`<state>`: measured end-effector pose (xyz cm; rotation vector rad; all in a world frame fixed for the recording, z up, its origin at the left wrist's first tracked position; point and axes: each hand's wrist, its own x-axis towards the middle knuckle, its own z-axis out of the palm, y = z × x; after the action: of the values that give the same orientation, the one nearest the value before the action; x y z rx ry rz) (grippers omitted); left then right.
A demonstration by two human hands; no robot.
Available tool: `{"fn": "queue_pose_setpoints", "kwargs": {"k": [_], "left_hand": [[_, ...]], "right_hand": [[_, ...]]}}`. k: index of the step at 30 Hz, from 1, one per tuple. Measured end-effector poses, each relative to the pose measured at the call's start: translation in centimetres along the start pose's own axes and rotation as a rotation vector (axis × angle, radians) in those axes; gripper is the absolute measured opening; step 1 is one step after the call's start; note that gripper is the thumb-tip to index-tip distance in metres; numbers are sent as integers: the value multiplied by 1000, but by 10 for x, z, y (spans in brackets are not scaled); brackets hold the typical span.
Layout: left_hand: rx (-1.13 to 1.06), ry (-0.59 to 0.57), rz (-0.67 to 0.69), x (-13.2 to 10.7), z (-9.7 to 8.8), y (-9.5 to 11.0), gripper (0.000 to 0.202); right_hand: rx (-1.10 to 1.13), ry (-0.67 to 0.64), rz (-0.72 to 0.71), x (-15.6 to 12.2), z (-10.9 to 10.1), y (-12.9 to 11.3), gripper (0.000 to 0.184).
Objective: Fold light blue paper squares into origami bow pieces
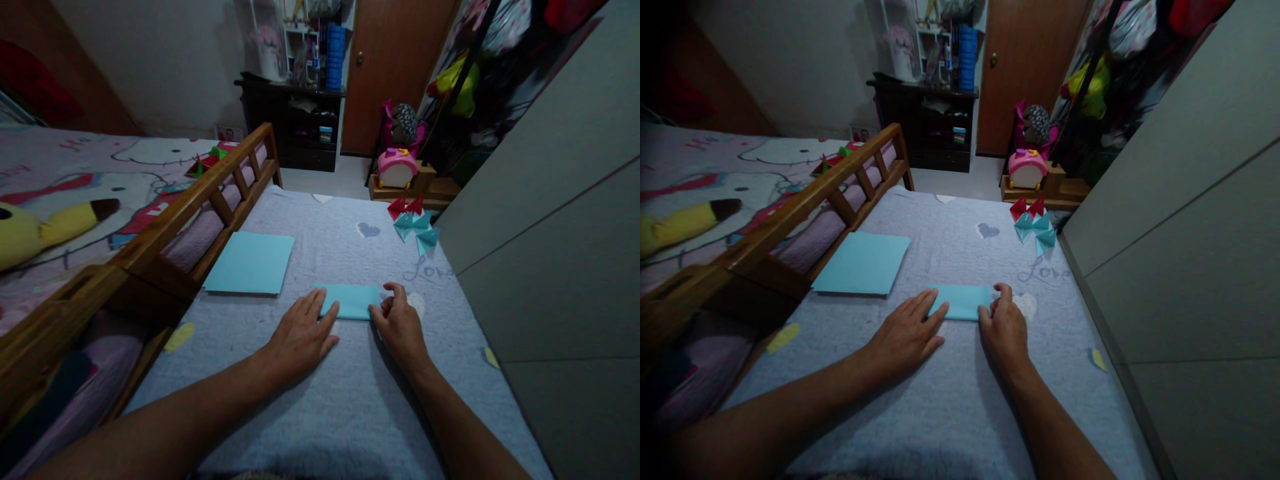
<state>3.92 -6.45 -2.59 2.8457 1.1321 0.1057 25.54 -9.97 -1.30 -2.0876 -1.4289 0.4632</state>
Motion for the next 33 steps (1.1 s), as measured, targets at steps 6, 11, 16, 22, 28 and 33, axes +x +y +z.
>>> {"fn": "queue_pose_setpoints", "kwargs": {"k": [6,11,16,22,28,33], "left_hand": [[2,-11,-2,0,0,0,56],[-5,-13,-1,1,0,-1,54],[-12,-48,14,0,-4,-3,63],[-25,-41,28,-4,-4,-2,79],[-60,-79,67,-5,-8,-4,82],[-84,-82,83,-5,-10,-5,81]], "right_hand": [[-53,-7,17,0,-2,-3,43],[-87,-13,4,0,-1,-2,42],[-124,-27,-1,0,-2,-2,40],[-241,-43,-43,0,-1,-3,30],[-225,-21,-79,-2,1,-2,25],[-220,49,-236,-1,4,4,17]]}}
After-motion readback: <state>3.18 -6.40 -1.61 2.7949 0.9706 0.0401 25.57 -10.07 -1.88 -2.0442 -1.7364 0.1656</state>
